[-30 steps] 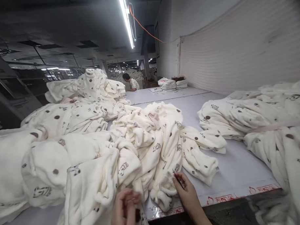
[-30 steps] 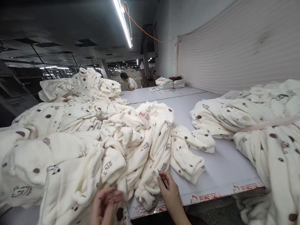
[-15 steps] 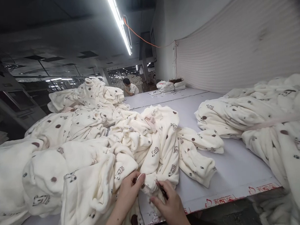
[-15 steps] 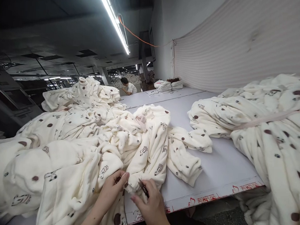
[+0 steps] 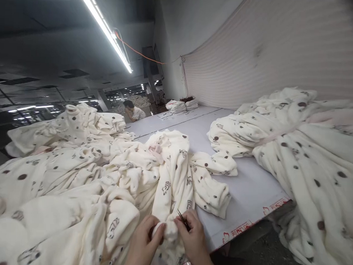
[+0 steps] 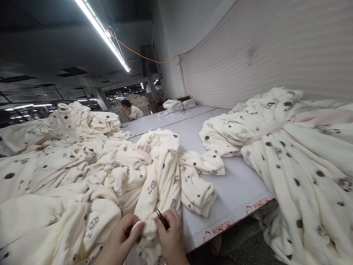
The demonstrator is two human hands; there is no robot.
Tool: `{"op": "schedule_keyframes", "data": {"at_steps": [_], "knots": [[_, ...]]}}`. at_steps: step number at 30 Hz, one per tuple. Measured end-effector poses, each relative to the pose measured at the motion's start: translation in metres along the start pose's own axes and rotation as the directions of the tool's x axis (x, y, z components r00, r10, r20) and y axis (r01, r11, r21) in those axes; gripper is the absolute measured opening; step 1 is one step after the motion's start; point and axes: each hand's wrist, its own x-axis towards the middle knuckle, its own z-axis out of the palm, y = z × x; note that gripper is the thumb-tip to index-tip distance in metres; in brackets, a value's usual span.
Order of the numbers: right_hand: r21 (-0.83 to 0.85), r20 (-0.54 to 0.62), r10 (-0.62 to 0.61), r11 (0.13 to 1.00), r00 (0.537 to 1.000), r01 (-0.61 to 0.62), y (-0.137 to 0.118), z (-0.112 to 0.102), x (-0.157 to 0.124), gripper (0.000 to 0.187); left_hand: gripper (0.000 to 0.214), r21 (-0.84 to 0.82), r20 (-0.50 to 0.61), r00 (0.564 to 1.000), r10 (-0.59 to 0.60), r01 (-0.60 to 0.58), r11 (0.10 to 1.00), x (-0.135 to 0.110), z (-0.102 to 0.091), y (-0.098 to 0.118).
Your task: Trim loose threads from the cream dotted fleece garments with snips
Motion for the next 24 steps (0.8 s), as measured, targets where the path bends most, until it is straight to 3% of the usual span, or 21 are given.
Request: {"op": "schedule_keyframes", "data": {"at_steps": [2,4,7,9,11,12,13,14,17,21,24], "knots": [[0.045,-0.103,0.033,0.999,0.994,-0.029,0.006,-0.006,0.003,0.029,0.039,0.044,0.038,0.999,0.017,-0.019,0.999,0.003,-0.007,0.002],[0.127,-0.132,0.109,0.988,0.985,-0.092,0.010,-0.019,0.007,0.032,0.042,0.118,0.114,0.993,0.027,-0.040,0.992,0.010,-0.016,0.008],[0.113,-0.178,0.149,0.985,0.973,-0.130,0.005,-0.057,0.019,0.036,0.038,0.264,0.153,0.984,0.095,-0.133,0.955,0.031,-0.017,0.031],[-0.055,-0.227,0.068,0.995,0.972,-0.082,-0.004,-0.090,0.036,0.032,0.026,0.263,0.160,0.958,0.236,-0.272,0.926,0.049,-0.001,0.050],[-0.271,-0.199,-0.077,0.962,0.977,0.020,-0.012,-0.120,0.057,0.034,0.021,0.168,0.274,0.881,0.386,-0.439,0.882,0.068,0.026,0.062],[-0.364,-0.123,-0.107,0.930,0.987,0.055,-0.013,-0.132,0.068,0.036,0.020,0.134,0.352,0.832,0.429,-0.498,0.857,0.077,0.040,0.064],[-0.428,-0.055,-0.098,0.902,0.994,0.066,-0.013,-0.141,0.078,0.038,0.014,0.130,0.406,0.803,0.437,-0.525,0.841,0.084,0.054,0.061],[-0.468,0.003,-0.082,0.880,0.997,0.074,-0.012,-0.147,0.086,0.038,0.008,0.144,0.421,0.801,0.426,-0.522,0.840,0.089,0.064,0.055],[-0.493,0.077,-0.020,0.868,0.997,0.056,-0.003,-0.148,0.095,0.027,0.022,0.227,0.357,0.867,0.348,-0.442,0.868,0.088,0.076,0.021],[-0.444,0.087,0.042,0.896,0.995,0.001,0.005,-0.139,0.076,0.029,0.028,0.312,0.318,0.915,0.247,-0.347,0.885,0.052,0.054,-0.031],[-0.380,0.080,0.099,0.923,0.992,-0.062,0.003,-0.142,0.057,0.036,0.025,0.415,0.387,0.912,0.133,-0.301,0.859,0.028,0.035,-0.048]]}}
